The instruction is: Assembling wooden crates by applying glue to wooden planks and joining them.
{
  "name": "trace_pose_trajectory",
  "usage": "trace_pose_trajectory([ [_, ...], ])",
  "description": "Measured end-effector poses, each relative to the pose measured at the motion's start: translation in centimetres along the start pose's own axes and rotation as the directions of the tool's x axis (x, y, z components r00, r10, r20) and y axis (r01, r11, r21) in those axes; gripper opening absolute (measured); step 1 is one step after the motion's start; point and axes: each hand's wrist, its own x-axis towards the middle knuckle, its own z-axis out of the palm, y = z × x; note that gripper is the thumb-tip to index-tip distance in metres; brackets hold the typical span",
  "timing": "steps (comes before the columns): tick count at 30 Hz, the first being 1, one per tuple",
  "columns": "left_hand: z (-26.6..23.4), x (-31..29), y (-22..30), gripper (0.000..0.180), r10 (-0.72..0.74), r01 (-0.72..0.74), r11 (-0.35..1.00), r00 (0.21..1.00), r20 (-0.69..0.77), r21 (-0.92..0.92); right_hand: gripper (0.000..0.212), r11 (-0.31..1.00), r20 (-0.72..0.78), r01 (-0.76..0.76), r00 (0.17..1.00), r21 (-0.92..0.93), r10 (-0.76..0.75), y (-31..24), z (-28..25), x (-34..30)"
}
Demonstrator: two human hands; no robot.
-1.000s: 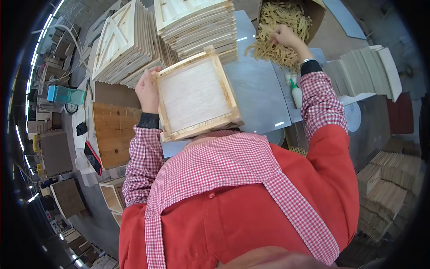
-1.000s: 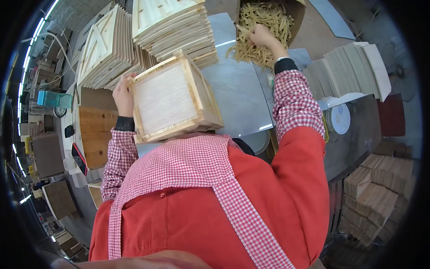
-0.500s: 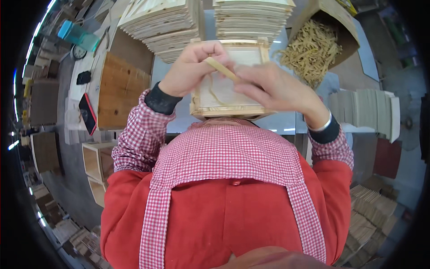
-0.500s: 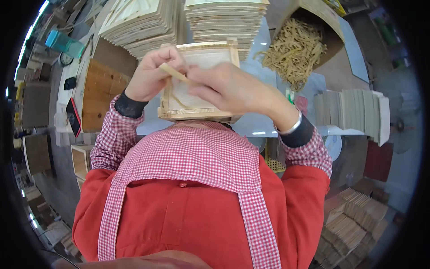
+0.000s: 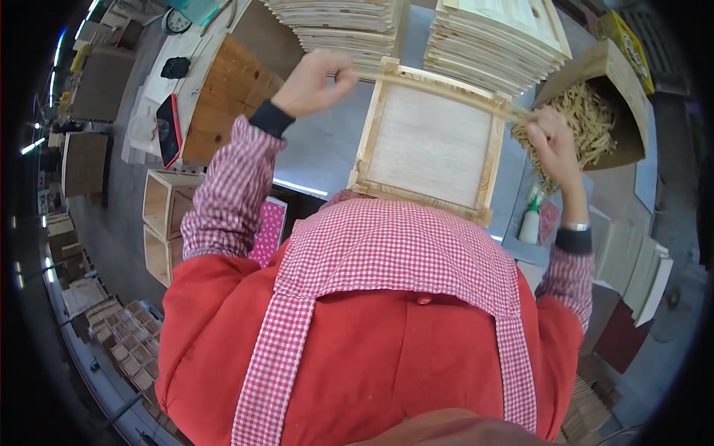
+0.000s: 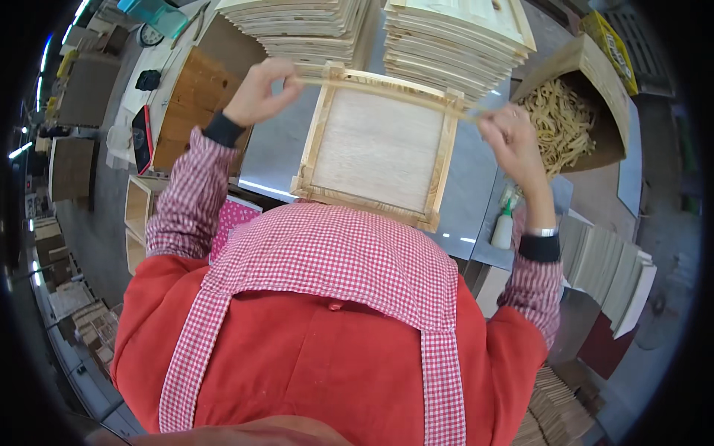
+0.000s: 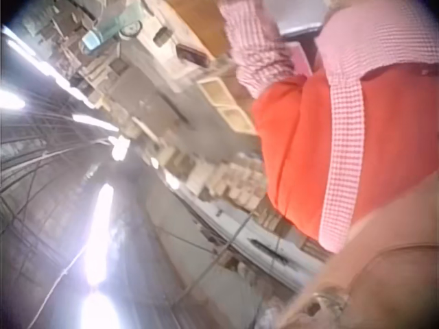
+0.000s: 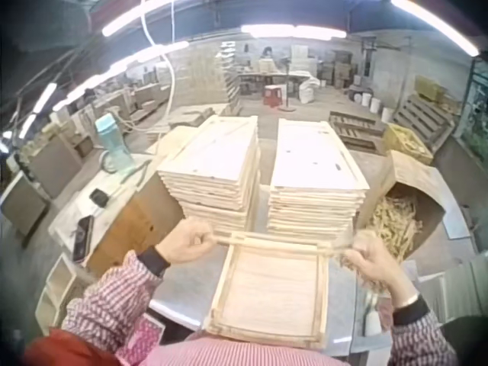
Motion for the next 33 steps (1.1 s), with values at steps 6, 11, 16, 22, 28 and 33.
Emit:
trace_pose_trajectory([
  [6, -0.3, -6.3, 7.3, 0.019, 0.078, -0.074, 0.996, 0.995, 0.070, -0.056, 0.030, 0.990, 0.190, -0.072, 0.981, 0.118, 0.048, -8.5, -0.8, -4.9],
  [11, 0.8, -8.2, 8.5, 0.028, -0.009, 0.024, 0.993, 0.991, 0.131, -0.112, 0.035, 0.976, 0.258, -0.152, 0.960, 0.158, 0.107, -11.7, 0.8, -6.0],
  [16, 1.5, -9.1, 7.5, 0.030, 0.179, -0.183, 0.981, 0.982, 0.067, 0.061, 0.036, 0.998, 0.043, -0.037, 0.998, 0.042, 0.035, -11.4, 2.9, -7.7],
  [22, 3.2, -11.4, 7.1, 0.023, 0.352, -0.332, 0.878, 0.936, 0.005, 0.344, 0.019, 0.968, -0.157, 0.072, 0.981, -0.242, -0.112, -11.8, 5.2, -10.2],
  [28, 5.0, -11.6, 6.6, 0.040, 0.280, -0.240, 0.940, 0.949, -0.145, 0.243, 0.015, 0.959, -0.365, -0.100, 0.931, -0.265, -0.004, -12.7, 7.5, -9.9],
  [33, 3.4, -9.6, 4.1, 0.040, 0.182, -0.220, 0.948, 0.968, -0.175, -0.231, 0.014, 0.944, -0.548, -0.329, 0.794, -0.020, 0.265, -15.4, 9.7, -12.9],
])
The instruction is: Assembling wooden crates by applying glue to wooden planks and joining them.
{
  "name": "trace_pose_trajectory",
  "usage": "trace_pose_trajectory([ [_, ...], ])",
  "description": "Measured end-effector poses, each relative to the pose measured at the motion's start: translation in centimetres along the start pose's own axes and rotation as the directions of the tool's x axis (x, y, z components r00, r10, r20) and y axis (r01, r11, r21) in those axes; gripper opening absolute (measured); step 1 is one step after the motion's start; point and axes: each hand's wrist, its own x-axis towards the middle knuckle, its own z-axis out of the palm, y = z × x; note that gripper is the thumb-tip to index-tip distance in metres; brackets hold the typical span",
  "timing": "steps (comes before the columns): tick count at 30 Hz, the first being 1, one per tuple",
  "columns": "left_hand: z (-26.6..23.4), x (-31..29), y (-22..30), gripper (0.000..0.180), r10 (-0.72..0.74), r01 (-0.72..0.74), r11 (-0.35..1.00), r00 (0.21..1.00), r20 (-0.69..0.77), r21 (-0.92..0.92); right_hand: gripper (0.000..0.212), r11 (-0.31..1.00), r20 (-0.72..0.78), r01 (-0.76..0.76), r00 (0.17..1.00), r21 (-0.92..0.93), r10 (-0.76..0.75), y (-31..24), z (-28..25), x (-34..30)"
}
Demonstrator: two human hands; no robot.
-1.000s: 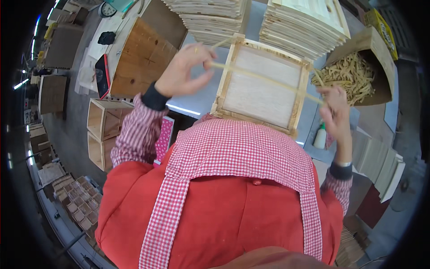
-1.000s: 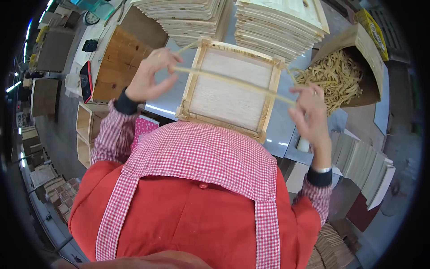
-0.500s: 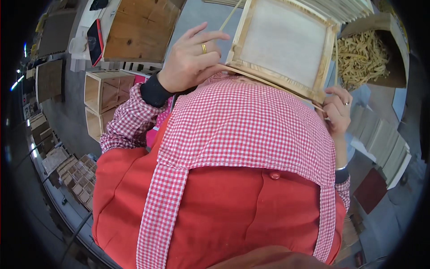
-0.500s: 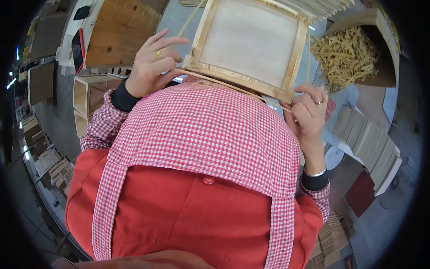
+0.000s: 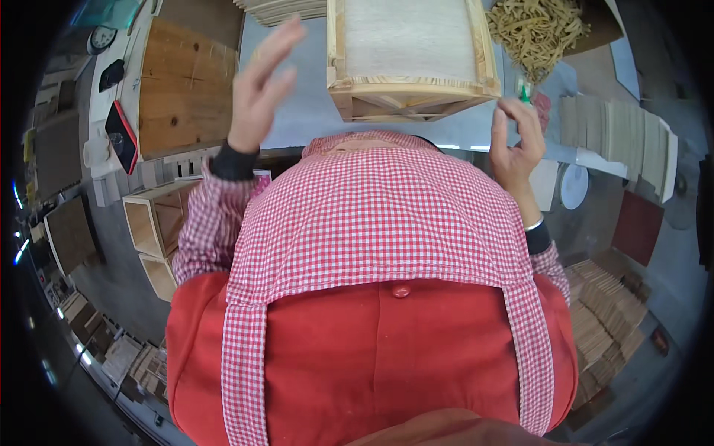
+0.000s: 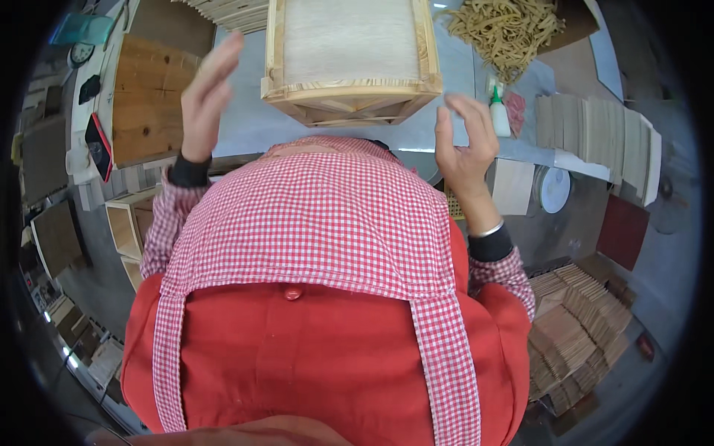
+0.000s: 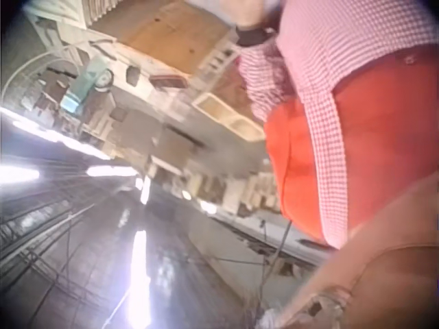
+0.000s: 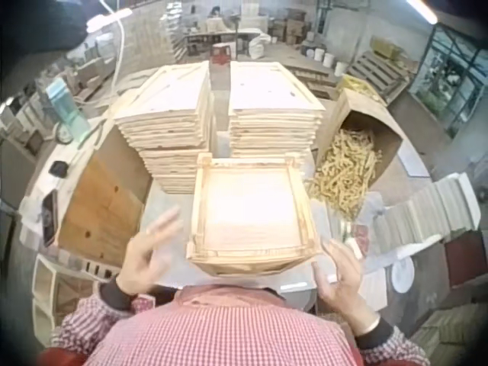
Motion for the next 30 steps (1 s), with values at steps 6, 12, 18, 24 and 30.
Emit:
trace_pose_trajectory([
  [6, 2.1, 9.2, -6.6, 0.047, -0.228, 0.092, 0.363, 0.974, 0.007, -0.927, 0.032, 0.613, 0.334, -0.624, 0.780, 0.484, 0.529, -5.9, 5.8, -1.2],
  [12, 4.4, 9.7, -14.0, 0.046, -0.378, 0.380, 0.780, 0.919, 0.110, -0.497, 0.035, 0.579, 0.113, -0.568, 0.763, 0.585, 0.636, -3.1, 5.7, -0.5],
  [18, 2.8, 5.8, -4.4, 0.046, -0.526, 0.605, 0.691, 0.796, 0.299, -0.395, 0.038, 0.773, 0.032, -0.531, 0.830, 0.346, 0.556, 0.6, 3.1, 1.8],
  [24, 5.1, 8.6, -0.6, 0.045, -0.381, 0.518, 0.715, 0.851, 0.360, -0.469, 0.036, 0.815, 0.056, -0.452, 0.883, 0.364, 0.465, 0.2, 3.4, 3.7],
  [30, 4.7, 5.9, -0.4, 0.036, -0.486, 0.523, 0.639, 0.843, 0.230, -0.565, 0.029, 0.869, -0.125, -0.218, 0.945, 0.445, 0.301, -0.5, 2.6, 6.6],
])
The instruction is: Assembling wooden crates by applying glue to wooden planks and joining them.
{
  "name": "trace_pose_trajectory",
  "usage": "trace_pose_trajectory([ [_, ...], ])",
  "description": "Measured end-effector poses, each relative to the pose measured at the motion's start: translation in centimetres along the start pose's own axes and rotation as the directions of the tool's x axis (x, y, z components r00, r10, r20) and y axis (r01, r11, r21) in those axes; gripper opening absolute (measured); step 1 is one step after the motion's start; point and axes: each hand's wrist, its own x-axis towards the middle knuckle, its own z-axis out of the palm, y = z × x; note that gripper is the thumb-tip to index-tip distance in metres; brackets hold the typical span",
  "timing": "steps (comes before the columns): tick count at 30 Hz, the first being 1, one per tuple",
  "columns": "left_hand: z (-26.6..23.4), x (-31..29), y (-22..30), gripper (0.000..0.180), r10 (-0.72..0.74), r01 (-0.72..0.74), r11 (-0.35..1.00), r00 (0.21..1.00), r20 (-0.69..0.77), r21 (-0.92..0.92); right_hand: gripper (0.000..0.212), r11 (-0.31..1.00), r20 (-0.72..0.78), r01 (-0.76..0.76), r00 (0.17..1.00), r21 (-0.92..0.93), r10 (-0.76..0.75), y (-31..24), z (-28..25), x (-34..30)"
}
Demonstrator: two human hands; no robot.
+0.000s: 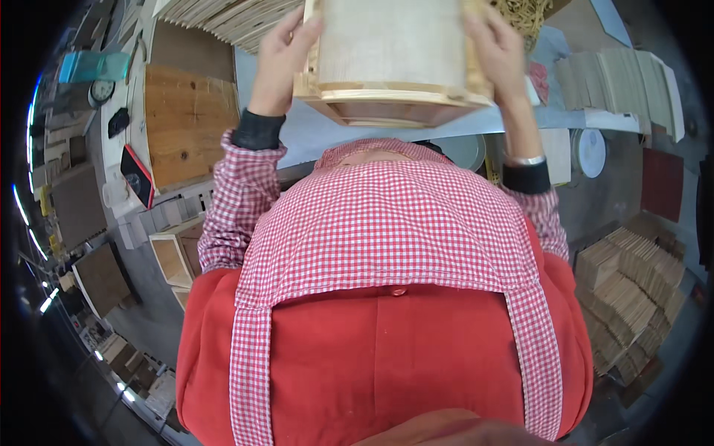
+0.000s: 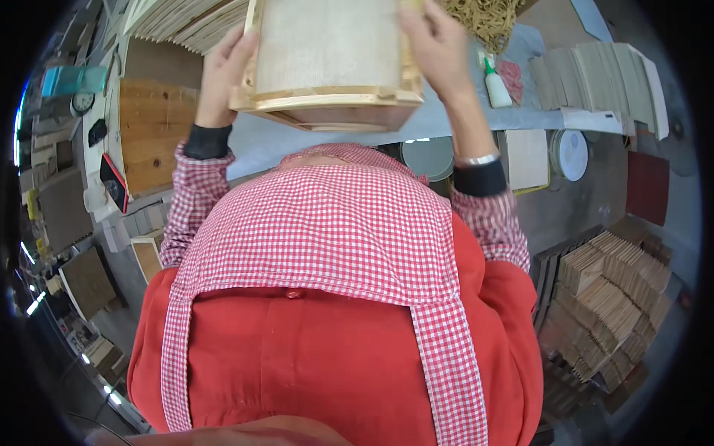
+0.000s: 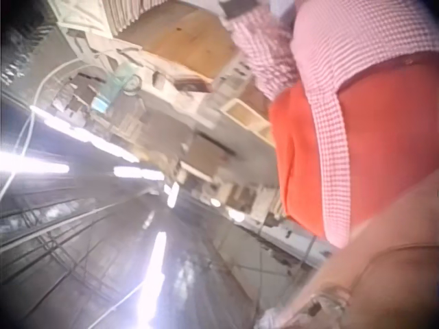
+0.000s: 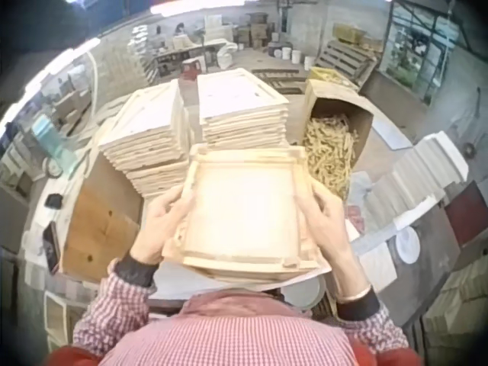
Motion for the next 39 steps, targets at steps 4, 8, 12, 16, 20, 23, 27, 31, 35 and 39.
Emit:
trace_pose_trajectory([
  [4, 0.6, 0.5, -2.2, 0.032, -0.038, 0.030, 0.999, 0.984, -0.173, -0.045, 0.027, 1.000, 0.107, 0.018, 0.994, 0.010, -0.019, 4.1, 0.8, 2.4],
  [8, 1.4, -1.5, -0.3, 0.033, -0.060, 0.048, 0.997, 0.977, -0.206, -0.060, 0.033, 0.821, 0.321, -0.338, 0.798, -0.460, 0.509, -0.1, -1.2, 4.2],
  [12, 1.2, -2.6, -1.5, 0.033, -0.054, 0.058, 0.998, 0.957, -0.286, 0.003, 0.036, 0.962, 0.305, -0.268, 0.922, 0.060, 0.238, 3.8, -0.6, 2.4],
  [16, 0.7, -2.5, -0.1, 0.040, 0.081, 0.061, 0.924, 0.934, -0.349, 0.378, 0.034, 0.915, 0.366, -0.398, 0.863, 0.070, 0.348, 9.7, -1.0, 0.9],
  [20, 4.5, -1.7, 5.1, 0.053, 0.407, -0.252, 0.400, 0.910, 0.075, 0.881, 0.036, 0.881, 0.263, -0.340, 0.863, -0.330, 0.431, 19.1, -2.1, -4.2],
  [23, 9.8, -0.7, 6.2, 0.055, 0.295, -0.560, 0.194, 0.816, 0.496, 0.805, 0.034, 0.800, 0.409, -0.580, 0.699, -0.157, 0.587, 19.9, -1.2, -7.3],
  [27, 11.7, 0.2, 4.6, 0.052, 0.085, -0.545, 0.159, 0.838, 0.539, 0.823, 0.033, 0.825, 0.353, -0.548, 0.751, -0.139, 0.559, 19.3, -0.4, -8.6],
  [31, 11.2, 0.3, 3.5, 0.047, 0.040, -0.523, 0.189, 0.850, 0.525, 0.831, 0.029, 0.821, 0.238, -0.509, 0.790, -0.259, 0.565, 17.7, -0.7, -8.8],
  [35, 11.5, 0.2, 3.5, 0.046, 0.044, -0.522, 0.167, 0.852, 0.522, 0.837, 0.026, 0.749, 0.282, -0.592, 0.696, -0.296, 0.661, 18.1, -1.3, -9.7],
  [39, 12.1, -0.3, 4.2, 0.046, 0.049, -0.540, -0.042, 0.839, 0.542, 0.840, 0.024, 0.789, 0.293, -0.548, 0.733, -0.278, 0.613, 16.8, -1.2, -10.1],
])
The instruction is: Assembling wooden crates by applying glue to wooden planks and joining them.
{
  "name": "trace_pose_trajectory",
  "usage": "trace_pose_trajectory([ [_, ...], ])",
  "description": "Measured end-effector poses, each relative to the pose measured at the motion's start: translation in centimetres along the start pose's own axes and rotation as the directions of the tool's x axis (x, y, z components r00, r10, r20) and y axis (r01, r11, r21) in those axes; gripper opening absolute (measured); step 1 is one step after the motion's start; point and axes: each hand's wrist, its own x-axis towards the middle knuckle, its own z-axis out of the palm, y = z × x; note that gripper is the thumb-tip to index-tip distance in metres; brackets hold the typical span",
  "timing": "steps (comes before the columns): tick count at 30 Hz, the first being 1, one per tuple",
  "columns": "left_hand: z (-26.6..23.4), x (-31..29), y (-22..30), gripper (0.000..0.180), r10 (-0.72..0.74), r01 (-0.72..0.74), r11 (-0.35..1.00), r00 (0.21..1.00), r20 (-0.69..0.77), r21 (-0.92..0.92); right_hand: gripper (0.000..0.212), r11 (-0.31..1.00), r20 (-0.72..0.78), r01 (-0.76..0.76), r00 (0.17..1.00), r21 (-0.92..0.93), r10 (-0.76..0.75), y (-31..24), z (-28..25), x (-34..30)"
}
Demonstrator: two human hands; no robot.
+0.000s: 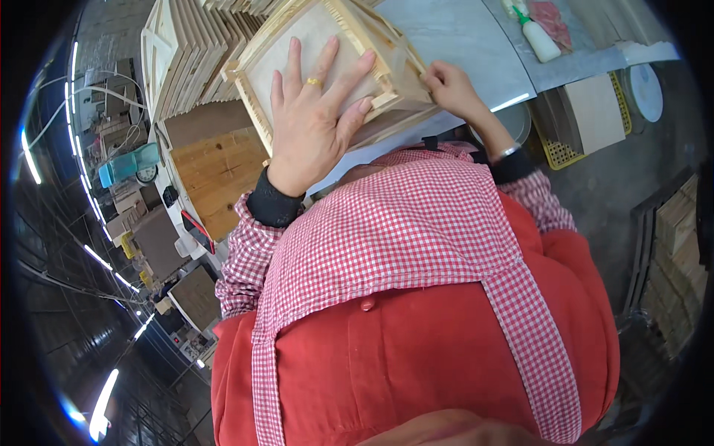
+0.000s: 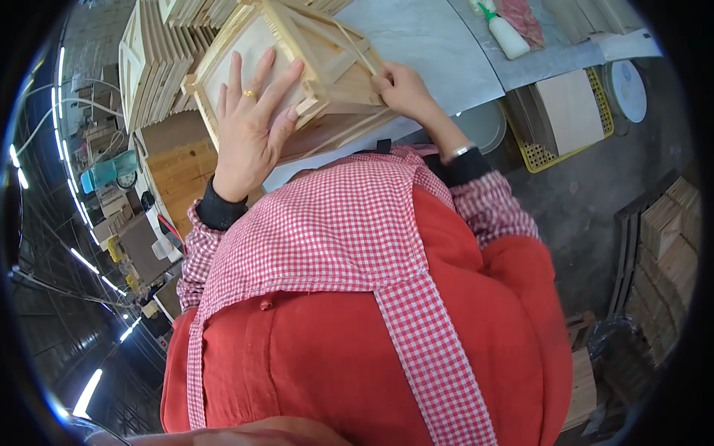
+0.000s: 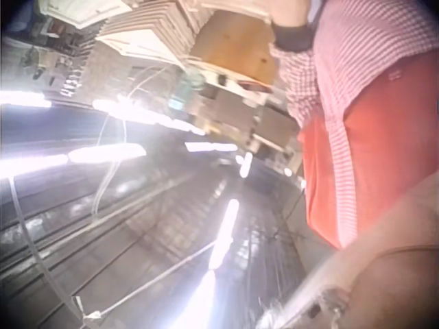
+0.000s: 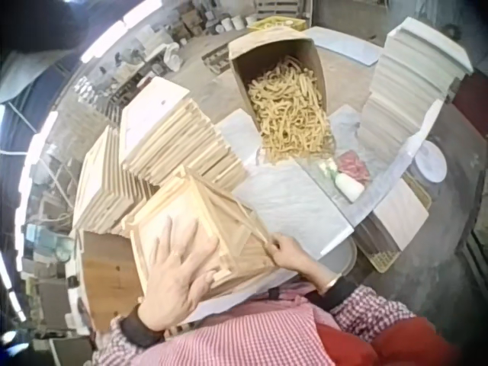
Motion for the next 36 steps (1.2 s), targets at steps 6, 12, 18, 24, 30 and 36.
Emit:
trace_pose_trajectory([
  [6, -3.1, 1.4, -4.1, 0.043, 0.243, -0.175, 0.965, 0.879, -0.409, 0.197, 0.024, 0.995, -0.334, 0.091, 0.940, 0.031, -0.075, -5.3, -2.8, -6.4],
  [12, -1.9, 2.9, -18.8, 0.034, -0.524, 0.521, 0.607, 0.830, 0.190, -0.600, 0.035, 0.926, -0.028, 0.200, 0.979, 0.321, -0.202, -12.0, 1.1, -10.3],
  [18, 0.3, -2.7, -19.9, 0.034, -0.243, 0.384, 0.096, 0.904, 0.353, -0.918, 0.047, 0.843, -0.382, 0.447, 0.865, 0.298, -0.325, -13.4, -1.1, -7.0],
  [24, 1.5, -5.0, -14.3, 0.034, -0.267, 0.353, 0.019, 0.904, 0.335, -0.936, 0.041, 0.959, -0.156, 0.258, 0.958, 0.114, -0.240, -14.0, -3.1, -6.5],
  [30, 2.9, -4.4, -14.1, 0.033, -0.145, 0.225, 0.064, 0.966, 0.214, -0.972, 0.036, 0.902, -0.294, 0.386, 0.899, 0.190, -0.323, -16.3, -3.0, -6.5],
  [36, 4.6, -6.4, -11.7, 0.033, -0.237, -0.095, -0.124, 0.969, -0.063, -0.988, 0.037, 0.854, -0.207, 0.404, 0.913, 0.329, -0.353, -18.0, -3.5, -5.8],
])
